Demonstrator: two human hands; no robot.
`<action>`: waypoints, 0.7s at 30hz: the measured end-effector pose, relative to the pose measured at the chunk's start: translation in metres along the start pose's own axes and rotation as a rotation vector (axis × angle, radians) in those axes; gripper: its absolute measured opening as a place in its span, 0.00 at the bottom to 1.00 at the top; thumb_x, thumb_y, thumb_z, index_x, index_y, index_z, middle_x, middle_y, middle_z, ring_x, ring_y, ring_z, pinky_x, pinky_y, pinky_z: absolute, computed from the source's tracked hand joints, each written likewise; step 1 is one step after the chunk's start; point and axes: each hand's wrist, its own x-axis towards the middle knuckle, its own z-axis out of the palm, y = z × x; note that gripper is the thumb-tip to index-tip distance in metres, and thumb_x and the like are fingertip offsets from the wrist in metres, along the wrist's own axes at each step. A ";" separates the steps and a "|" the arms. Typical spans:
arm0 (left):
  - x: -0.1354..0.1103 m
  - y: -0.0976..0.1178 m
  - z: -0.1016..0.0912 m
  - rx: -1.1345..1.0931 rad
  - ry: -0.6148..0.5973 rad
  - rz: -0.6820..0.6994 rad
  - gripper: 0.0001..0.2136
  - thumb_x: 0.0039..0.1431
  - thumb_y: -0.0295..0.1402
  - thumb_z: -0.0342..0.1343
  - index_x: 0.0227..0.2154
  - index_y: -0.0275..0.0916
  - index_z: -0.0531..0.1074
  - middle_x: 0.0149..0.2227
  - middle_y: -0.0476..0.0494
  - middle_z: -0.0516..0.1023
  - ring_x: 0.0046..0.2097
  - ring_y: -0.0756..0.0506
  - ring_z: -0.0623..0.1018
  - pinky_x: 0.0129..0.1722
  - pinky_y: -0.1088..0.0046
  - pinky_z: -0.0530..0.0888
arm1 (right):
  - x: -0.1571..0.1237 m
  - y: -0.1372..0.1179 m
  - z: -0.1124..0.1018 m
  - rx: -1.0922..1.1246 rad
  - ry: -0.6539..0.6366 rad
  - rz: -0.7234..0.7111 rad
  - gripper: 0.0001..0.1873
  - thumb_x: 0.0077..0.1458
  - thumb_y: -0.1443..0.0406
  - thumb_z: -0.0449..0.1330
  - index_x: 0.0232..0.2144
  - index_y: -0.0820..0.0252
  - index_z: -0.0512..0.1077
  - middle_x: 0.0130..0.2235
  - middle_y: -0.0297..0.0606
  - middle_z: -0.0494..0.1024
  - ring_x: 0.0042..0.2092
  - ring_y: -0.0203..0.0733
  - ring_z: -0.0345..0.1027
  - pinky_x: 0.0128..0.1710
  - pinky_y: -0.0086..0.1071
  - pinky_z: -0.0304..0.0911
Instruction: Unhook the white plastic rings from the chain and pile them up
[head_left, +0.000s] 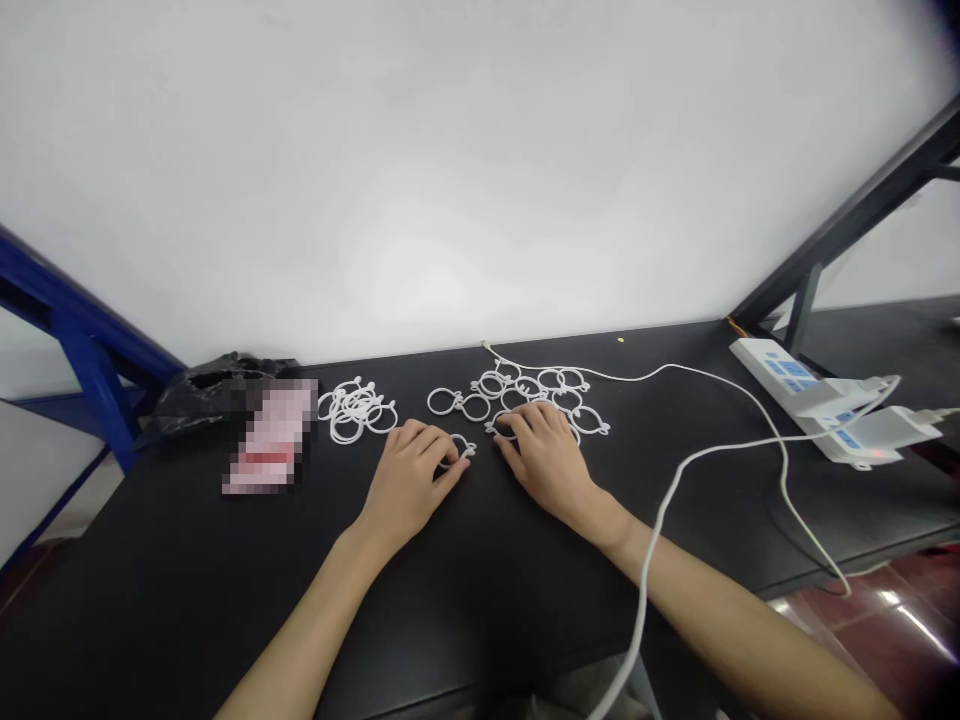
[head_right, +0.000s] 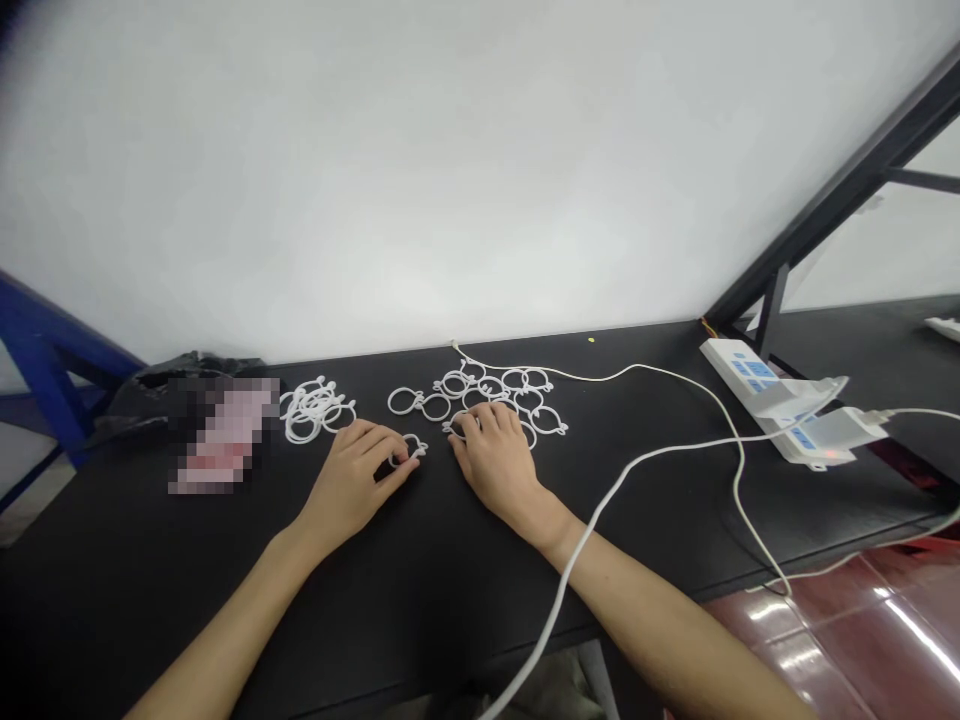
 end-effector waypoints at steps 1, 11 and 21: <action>0.000 0.001 0.001 -0.014 0.012 0.010 0.08 0.64 0.33 0.55 0.29 0.39 0.68 0.34 0.47 0.76 0.40 0.44 0.69 0.43 0.62 0.66 | 0.000 -0.002 -0.002 0.055 0.012 -0.039 0.11 0.64 0.64 0.54 0.45 0.63 0.71 0.43 0.47 0.75 0.47 0.52 0.63 0.48 0.47 0.63; -0.002 0.005 0.003 -0.142 0.053 0.129 0.07 0.62 0.37 0.58 0.33 0.38 0.70 0.33 0.48 0.77 0.37 0.46 0.69 0.40 0.66 0.67 | -0.003 -0.007 0.001 0.603 0.008 -0.102 0.06 0.66 0.67 0.52 0.42 0.58 0.69 0.37 0.38 0.75 0.39 0.39 0.68 0.41 0.34 0.67; -0.001 0.011 0.002 -0.137 0.049 0.195 0.09 0.64 0.37 0.56 0.30 0.39 0.73 0.31 0.49 0.78 0.35 0.47 0.70 0.38 0.68 0.67 | -0.003 -0.009 -0.001 0.713 -0.010 0.013 0.03 0.63 0.65 0.57 0.39 0.56 0.70 0.37 0.36 0.76 0.38 0.37 0.71 0.39 0.31 0.67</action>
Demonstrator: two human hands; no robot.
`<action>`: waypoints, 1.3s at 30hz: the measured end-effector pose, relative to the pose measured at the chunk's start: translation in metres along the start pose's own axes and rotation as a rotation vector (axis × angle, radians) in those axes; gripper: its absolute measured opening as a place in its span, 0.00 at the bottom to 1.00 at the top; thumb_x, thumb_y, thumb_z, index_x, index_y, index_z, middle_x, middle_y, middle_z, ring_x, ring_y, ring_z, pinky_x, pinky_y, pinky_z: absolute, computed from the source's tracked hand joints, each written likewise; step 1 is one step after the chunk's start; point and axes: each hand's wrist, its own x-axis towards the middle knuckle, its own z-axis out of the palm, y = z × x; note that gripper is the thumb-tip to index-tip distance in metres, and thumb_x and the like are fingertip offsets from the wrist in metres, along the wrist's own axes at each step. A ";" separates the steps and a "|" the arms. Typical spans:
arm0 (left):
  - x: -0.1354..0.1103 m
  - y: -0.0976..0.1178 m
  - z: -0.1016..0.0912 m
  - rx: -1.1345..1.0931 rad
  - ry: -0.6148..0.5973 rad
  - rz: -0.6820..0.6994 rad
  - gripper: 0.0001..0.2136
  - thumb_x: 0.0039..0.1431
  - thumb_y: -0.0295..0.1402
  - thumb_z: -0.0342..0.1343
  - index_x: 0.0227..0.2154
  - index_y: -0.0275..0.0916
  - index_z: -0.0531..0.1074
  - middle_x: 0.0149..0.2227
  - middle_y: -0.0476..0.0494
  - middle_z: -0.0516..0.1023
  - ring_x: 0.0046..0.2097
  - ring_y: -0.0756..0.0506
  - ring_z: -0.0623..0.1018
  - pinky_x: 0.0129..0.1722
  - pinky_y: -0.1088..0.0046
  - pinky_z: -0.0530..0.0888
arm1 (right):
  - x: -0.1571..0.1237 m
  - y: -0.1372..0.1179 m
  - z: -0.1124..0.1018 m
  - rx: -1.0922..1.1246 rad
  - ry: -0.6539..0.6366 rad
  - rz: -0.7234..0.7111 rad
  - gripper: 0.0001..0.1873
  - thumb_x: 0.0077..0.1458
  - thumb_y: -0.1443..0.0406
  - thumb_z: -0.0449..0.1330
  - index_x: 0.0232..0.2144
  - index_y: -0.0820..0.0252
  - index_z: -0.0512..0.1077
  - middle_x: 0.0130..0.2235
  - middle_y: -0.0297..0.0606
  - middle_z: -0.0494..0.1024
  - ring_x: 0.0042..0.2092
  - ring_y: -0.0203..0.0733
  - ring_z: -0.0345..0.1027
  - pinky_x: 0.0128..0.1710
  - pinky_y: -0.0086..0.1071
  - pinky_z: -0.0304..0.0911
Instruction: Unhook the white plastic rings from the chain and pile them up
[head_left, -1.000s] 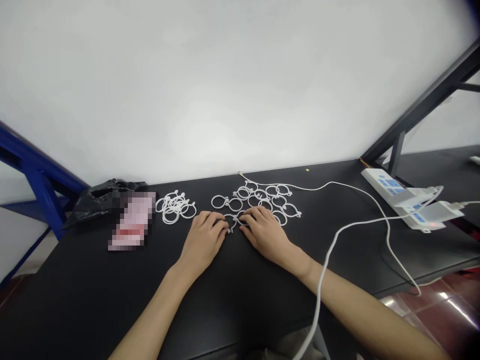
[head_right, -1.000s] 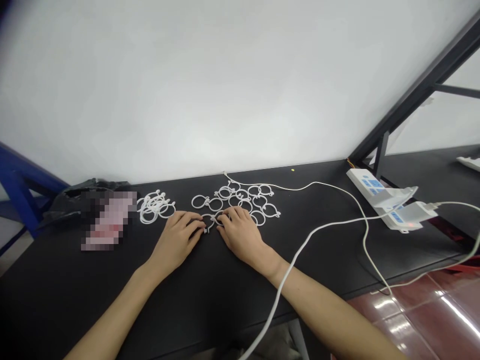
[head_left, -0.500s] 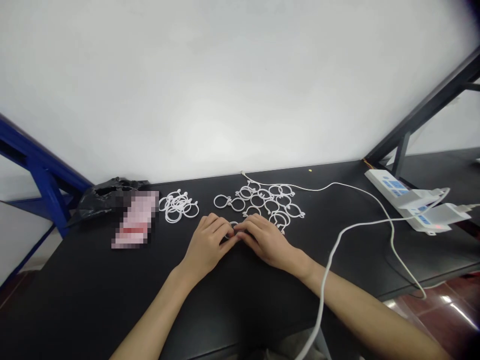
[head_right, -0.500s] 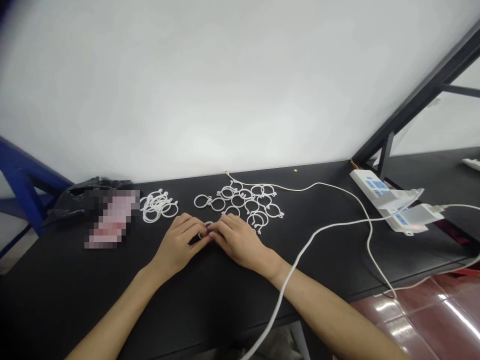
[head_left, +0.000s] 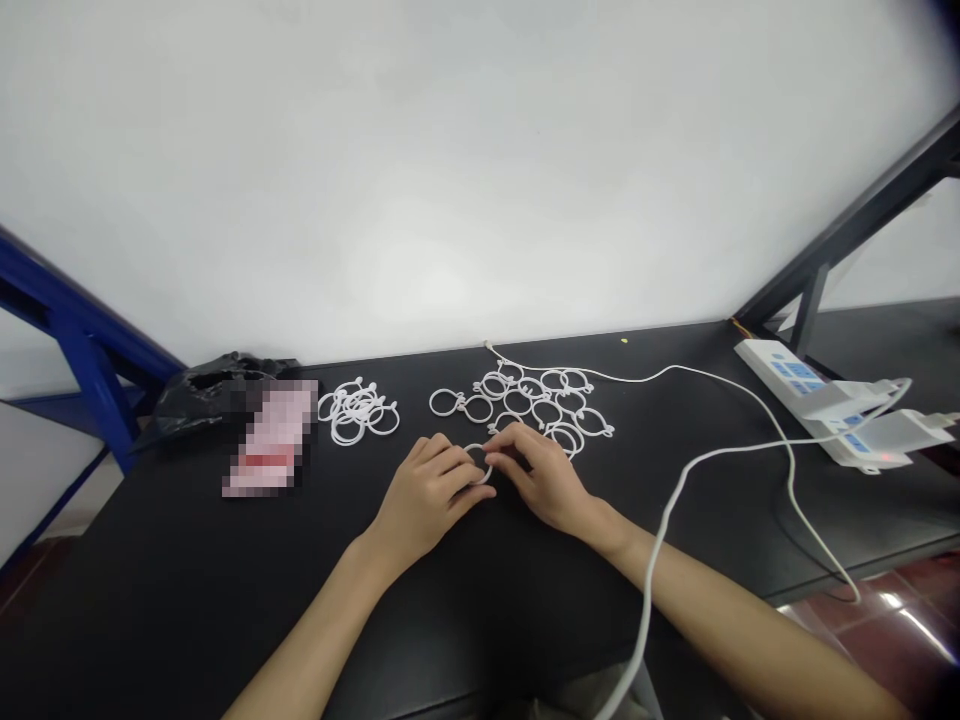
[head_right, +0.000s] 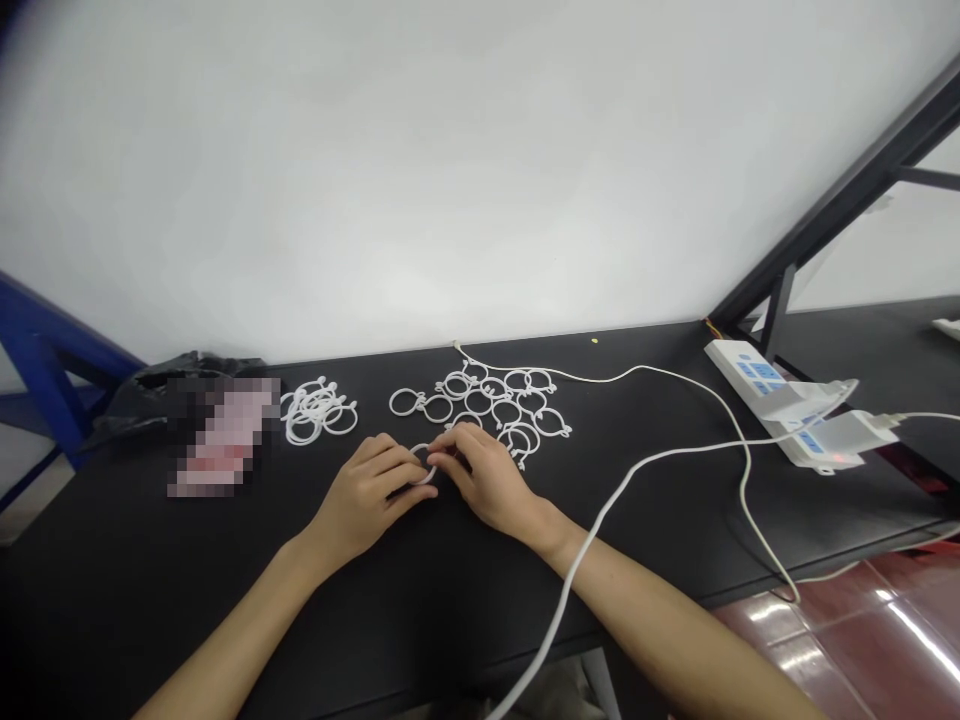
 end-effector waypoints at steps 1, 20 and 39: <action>0.000 0.000 0.000 0.000 0.000 0.004 0.09 0.63 0.37 0.57 0.30 0.39 0.74 0.31 0.49 0.78 0.35 0.47 0.70 0.38 0.68 0.67 | 0.000 0.000 0.000 0.004 0.009 0.012 0.02 0.63 0.66 0.56 0.37 0.56 0.70 0.36 0.35 0.76 0.38 0.37 0.71 0.39 0.31 0.67; 0.000 -0.026 -0.019 0.357 0.137 -0.191 0.06 0.65 0.31 0.53 0.37 0.39 0.75 0.39 0.44 0.78 0.42 0.42 0.71 0.44 0.61 0.70 | 0.003 0.006 -0.007 -0.371 0.053 -0.024 0.11 0.64 0.64 0.55 0.48 0.59 0.67 0.43 0.43 0.74 0.46 0.46 0.66 0.46 0.41 0.67; -0.001 -0.011 0.000 0.163 -0.008 -0.212 0.08 0.65 0.30 0.50 0.43 0.39 0.72 0.41 0.43 0.76 0.45 0.42 0.72 0.48 0.59 0.71 | 0.003 0.013 -0.008 -0.522 -0.074 -0.052 0.05 0.64 0.66 0.54 0.37 0.58 0.71 0.37 0.42 0.74 0.41 0.48 0.63 0.43 0.44 0.64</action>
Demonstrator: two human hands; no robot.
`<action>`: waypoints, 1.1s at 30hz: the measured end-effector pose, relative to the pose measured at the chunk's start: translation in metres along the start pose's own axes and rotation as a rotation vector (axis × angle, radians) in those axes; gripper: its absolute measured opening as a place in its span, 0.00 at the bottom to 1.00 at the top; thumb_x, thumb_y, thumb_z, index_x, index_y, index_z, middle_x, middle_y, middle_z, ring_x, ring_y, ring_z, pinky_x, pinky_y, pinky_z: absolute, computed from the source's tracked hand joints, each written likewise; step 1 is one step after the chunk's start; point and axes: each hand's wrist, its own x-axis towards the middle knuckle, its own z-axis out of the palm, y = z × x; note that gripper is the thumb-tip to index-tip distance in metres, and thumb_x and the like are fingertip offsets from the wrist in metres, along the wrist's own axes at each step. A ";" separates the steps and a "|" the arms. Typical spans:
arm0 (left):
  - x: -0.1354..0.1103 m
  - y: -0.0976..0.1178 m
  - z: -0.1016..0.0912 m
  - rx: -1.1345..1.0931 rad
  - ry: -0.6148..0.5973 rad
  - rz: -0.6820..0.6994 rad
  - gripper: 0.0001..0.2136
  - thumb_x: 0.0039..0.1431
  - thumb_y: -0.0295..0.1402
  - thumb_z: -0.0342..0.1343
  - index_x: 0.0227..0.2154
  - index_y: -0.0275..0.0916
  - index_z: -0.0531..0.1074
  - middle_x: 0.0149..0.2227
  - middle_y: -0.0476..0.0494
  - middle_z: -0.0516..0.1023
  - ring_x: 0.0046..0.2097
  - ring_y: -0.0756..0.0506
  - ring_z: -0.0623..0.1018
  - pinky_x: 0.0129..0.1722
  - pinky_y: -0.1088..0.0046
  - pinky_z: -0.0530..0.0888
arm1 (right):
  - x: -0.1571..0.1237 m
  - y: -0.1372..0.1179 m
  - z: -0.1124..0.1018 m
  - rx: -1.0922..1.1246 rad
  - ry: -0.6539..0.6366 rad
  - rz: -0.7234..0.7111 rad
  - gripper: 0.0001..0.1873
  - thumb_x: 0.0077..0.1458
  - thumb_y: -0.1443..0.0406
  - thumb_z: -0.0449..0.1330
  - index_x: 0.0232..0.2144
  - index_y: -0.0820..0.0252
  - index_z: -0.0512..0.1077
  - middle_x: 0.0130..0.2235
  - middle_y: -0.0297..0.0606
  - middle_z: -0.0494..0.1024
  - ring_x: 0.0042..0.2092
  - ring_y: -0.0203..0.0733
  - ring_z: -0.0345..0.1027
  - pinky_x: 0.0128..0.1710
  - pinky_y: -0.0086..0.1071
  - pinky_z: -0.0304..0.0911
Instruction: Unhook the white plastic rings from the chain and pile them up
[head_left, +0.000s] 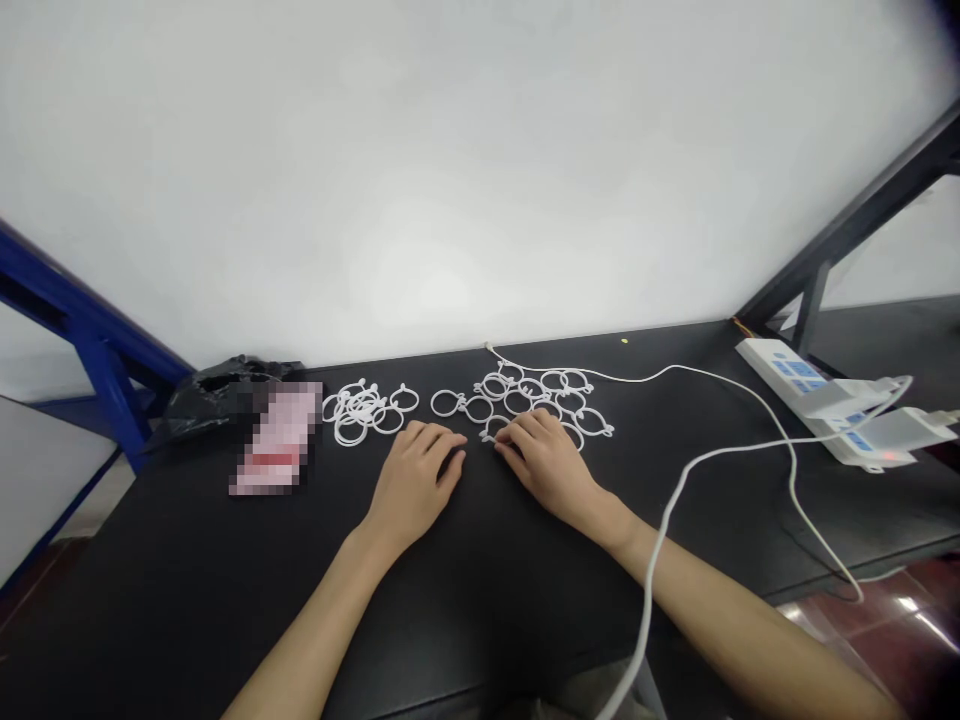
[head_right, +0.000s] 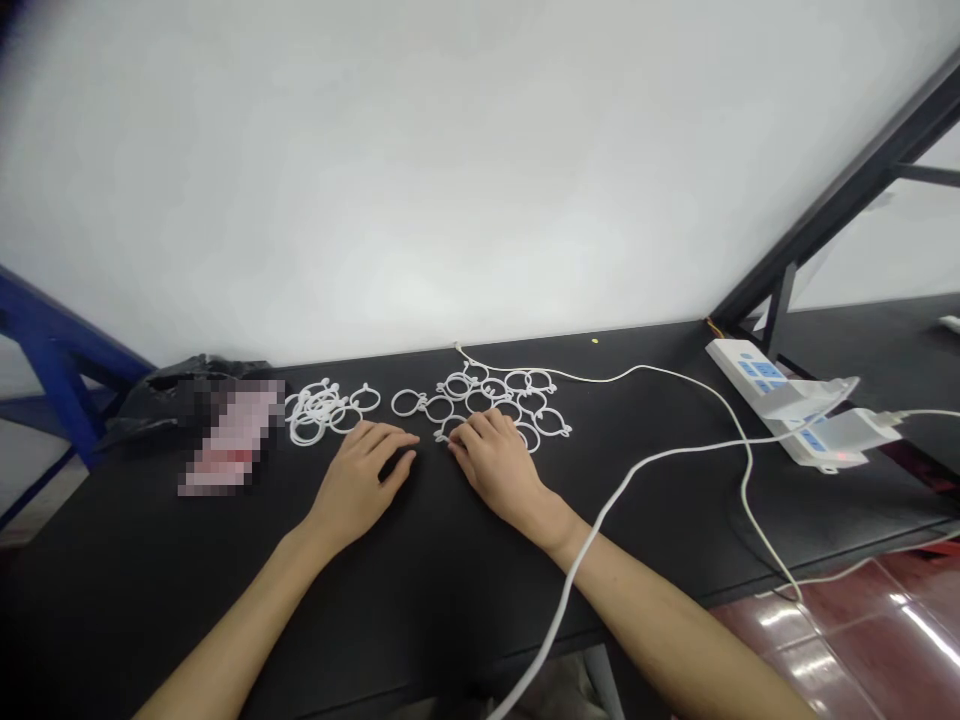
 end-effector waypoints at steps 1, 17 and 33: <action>0.000 0.002 0.001 -0.027 -0.020 0.007 0.08 0.65 0.30 0.50 0.43 0.39 0.72 0.41 0.43 0.76 0.45 0.43 0.72 0.48 0.59 0.72 | 0.000 -0.002 -0.001 0.076 0.008 -0.010 0.05 0.64 0.66 0.54 0.38 0.57 0.70 0.38 0.41 0.74 0.41 0.46 0.63 0.43 0.42 0.65; -0.004 0.010 0.007 -0.168 -0.125 0.025 0.29 0.60 0.31 0.56 0.63 0.43 0.54 0.51 0.41 0.73 0.51 0.40 0.72 0.50 0.58 0.72 | -0.001 -0.018 -0.007 0.600 -0.062 0.035 0.03 0.61 0.64 0.58 0.34 0.56 0.67 0.34 0.34 0.75 0.35 0.35 0.71 0.36 0.29 0.69; -0.002 0.009 0.005 -0.161 -0.037 0.044 0.15 0.65 0.35 0.53 0.53 0.40 0.67 0.46 0.42 0.77 0.47 0.43 0.74 0.46 0.61 0.73 | -0.002 -0.013 -0.004 0.520 0.093 0.078 0.04 0.61 0.62 0.59 0.35 0.56 0.69 0.35 0.35 0.73 0.34 0.35 0.70 0.35 0.31 0.69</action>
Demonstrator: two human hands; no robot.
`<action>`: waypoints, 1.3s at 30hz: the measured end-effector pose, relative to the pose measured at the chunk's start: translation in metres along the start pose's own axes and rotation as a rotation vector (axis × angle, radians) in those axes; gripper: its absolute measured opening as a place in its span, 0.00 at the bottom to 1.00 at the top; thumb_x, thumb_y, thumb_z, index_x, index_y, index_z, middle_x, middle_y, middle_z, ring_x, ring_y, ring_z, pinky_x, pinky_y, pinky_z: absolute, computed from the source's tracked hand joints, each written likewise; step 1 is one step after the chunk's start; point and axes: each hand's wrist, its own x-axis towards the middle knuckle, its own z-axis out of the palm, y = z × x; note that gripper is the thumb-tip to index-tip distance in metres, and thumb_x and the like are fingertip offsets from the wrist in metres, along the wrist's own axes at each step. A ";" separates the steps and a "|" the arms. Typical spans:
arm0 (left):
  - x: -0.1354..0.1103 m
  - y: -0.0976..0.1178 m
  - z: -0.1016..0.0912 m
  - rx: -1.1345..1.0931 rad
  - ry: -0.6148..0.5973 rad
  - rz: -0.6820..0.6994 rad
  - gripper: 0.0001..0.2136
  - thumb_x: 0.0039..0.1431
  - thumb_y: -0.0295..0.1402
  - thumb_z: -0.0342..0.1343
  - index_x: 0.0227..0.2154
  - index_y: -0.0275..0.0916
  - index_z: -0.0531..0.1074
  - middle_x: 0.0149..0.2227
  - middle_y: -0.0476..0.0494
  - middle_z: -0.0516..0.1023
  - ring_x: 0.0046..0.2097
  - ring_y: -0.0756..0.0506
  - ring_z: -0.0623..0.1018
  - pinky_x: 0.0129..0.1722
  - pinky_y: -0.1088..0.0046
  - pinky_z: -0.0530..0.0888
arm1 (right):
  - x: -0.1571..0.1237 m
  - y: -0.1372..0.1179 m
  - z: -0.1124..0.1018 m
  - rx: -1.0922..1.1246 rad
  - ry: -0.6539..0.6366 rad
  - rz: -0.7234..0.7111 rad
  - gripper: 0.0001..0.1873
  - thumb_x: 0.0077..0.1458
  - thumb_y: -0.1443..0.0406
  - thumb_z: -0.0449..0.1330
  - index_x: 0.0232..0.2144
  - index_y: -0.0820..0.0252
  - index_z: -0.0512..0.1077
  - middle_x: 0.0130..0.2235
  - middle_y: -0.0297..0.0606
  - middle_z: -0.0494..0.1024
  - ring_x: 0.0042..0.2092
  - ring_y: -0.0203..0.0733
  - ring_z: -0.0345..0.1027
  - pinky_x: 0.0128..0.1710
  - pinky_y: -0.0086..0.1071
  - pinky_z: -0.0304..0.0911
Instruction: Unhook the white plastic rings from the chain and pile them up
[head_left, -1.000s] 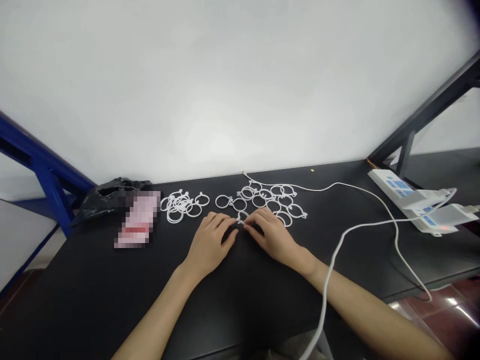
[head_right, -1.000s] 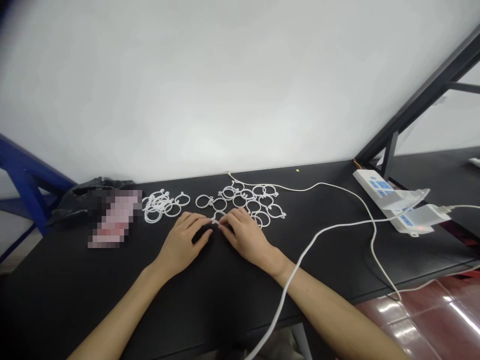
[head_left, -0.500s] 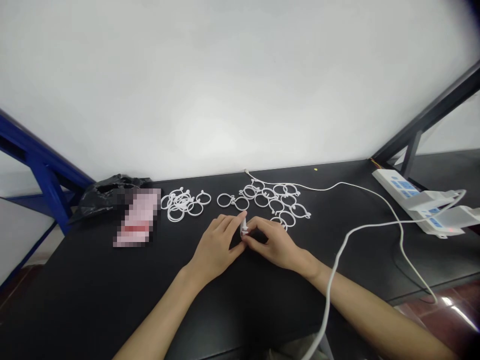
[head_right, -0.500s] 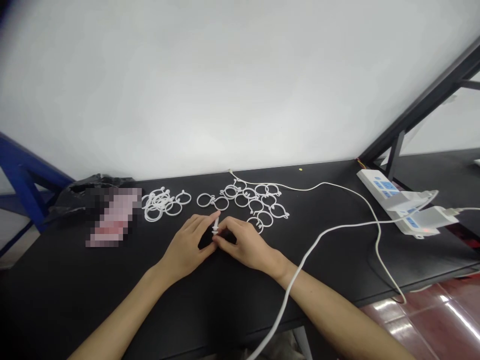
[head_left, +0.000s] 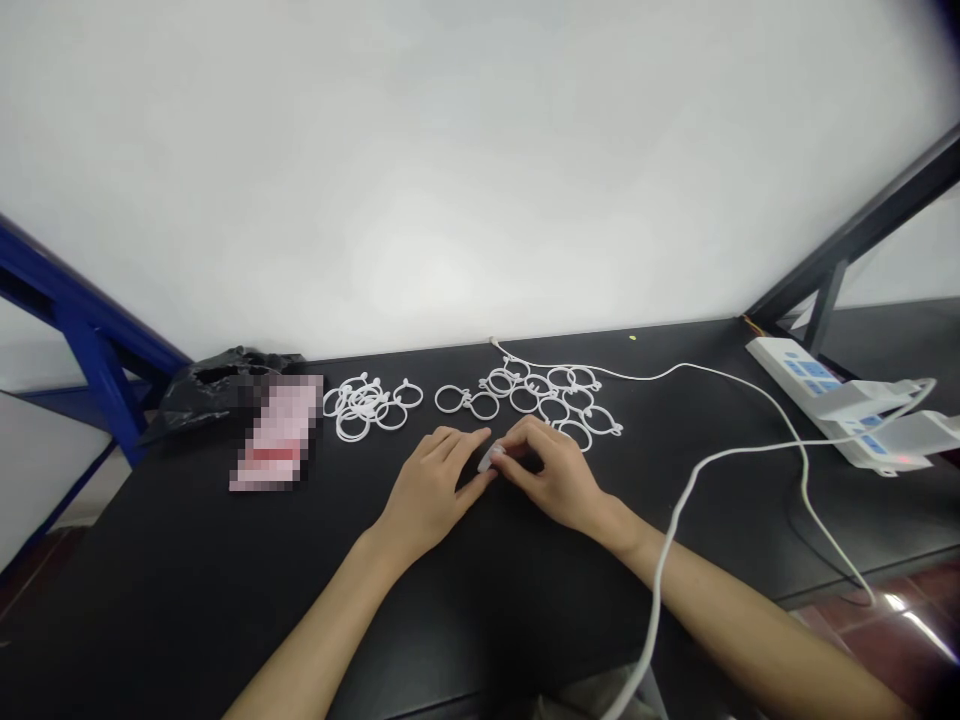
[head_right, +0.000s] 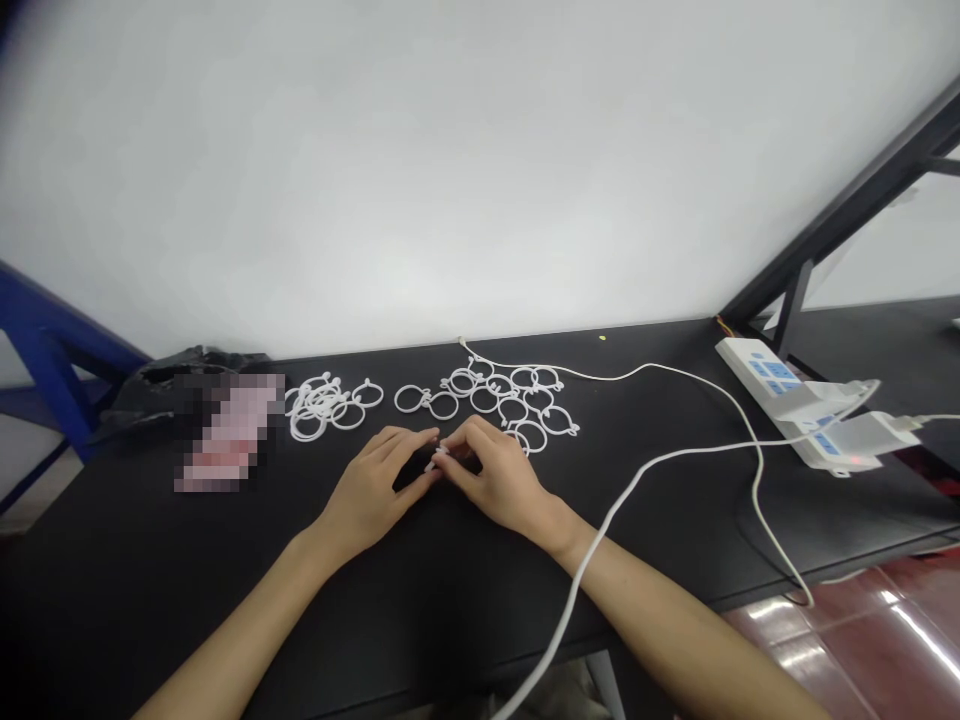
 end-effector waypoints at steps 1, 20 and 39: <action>0.000 0.000 -0.001 0.005 0.019 0.011 0.13 0.66 0.34 0.52 0.51 0.40 0.68 0.44 0.42 0.78 0.46 0.43 0.74 0.46 0.62 0.73 | 0.000 0.001 0.000 -0.018 0.012 0.028 0.05 0.60 0.62 0.60 0.34 0.56 0.68 0.34 0.34 0.73 0.33 0.35 0.70 0.34 0.31 0.69; 0.000 -0.001 -0.004 0.026 -0.046 -0.065 0.21 0.68 0.37 0.48 0.61 0.41 0.59 0.49 0.41 0.76 0.48 0.42 0.73 0.48 0.59 0.70 | 0.000 -0.003 -0.003 0.021 -0.119 -0.083 0.08 0.65 0.66 0.52 0.45 0.55 0.69 0.40 0.37 0.75 0.39 0.37 0.72 0.39 0.32 0.70; 0.000 0.002 0.000 -0.004 -0.136 -0.027 0.20 0.63 0.41 0.56 0.55 0.39 0.66 0.46 0.43 0.77 0.47 0.41 0.73 0.48 0.58 0.70 | -0.001 0.002 0.001 -0.038 -0.054 -0.036 0.05 0.63 0.62 0.57 0.35 0.56 0.69 0.34 0.35 0.76 0.33 0.35 0.70 0.34 0.29 0.66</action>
